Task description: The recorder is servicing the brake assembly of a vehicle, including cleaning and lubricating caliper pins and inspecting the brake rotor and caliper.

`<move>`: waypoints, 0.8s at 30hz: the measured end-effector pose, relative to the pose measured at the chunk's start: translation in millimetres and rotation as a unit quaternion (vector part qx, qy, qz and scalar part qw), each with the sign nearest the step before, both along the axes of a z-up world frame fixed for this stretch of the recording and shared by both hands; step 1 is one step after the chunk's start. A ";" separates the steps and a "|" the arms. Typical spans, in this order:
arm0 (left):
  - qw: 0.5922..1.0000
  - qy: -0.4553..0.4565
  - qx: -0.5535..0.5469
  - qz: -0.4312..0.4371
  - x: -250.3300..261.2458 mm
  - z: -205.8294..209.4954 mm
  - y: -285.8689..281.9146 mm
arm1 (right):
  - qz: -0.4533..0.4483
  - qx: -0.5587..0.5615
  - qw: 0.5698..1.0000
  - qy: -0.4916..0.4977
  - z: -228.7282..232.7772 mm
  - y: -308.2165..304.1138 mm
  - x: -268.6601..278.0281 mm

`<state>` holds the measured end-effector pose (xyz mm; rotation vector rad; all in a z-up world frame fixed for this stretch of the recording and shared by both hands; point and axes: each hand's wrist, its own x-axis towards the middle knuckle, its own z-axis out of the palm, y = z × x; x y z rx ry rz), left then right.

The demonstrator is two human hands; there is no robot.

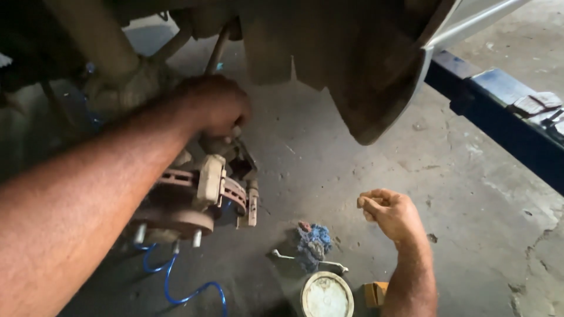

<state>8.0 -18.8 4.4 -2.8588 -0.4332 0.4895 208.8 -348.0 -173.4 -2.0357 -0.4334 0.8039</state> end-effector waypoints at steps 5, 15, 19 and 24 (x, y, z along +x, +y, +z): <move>1.000 0.022 0.018 0.010 -2.1 4.8 -5.7 | 0.012 0.051 0.998 -0.034 -42.5 -8.3 29.7; 0.999 0.019 0.020 0.027 -3.9 9.7 -10.1 | -0.003 -0.190 0.970 -0.152 -9.2 -14.2 25.7; 0.999 0.018 0.011 0.035 -2.6 19.0 -20.3 | 0.044 -0.076 0.977 -0.196 -37.0 -22.4 41.3; 0.995 0.042 -0.011 0.089 -1.0 20.5 -27.0 | -0.021 -0.172 0.974 -0.143 -33.3 -17.3 36.0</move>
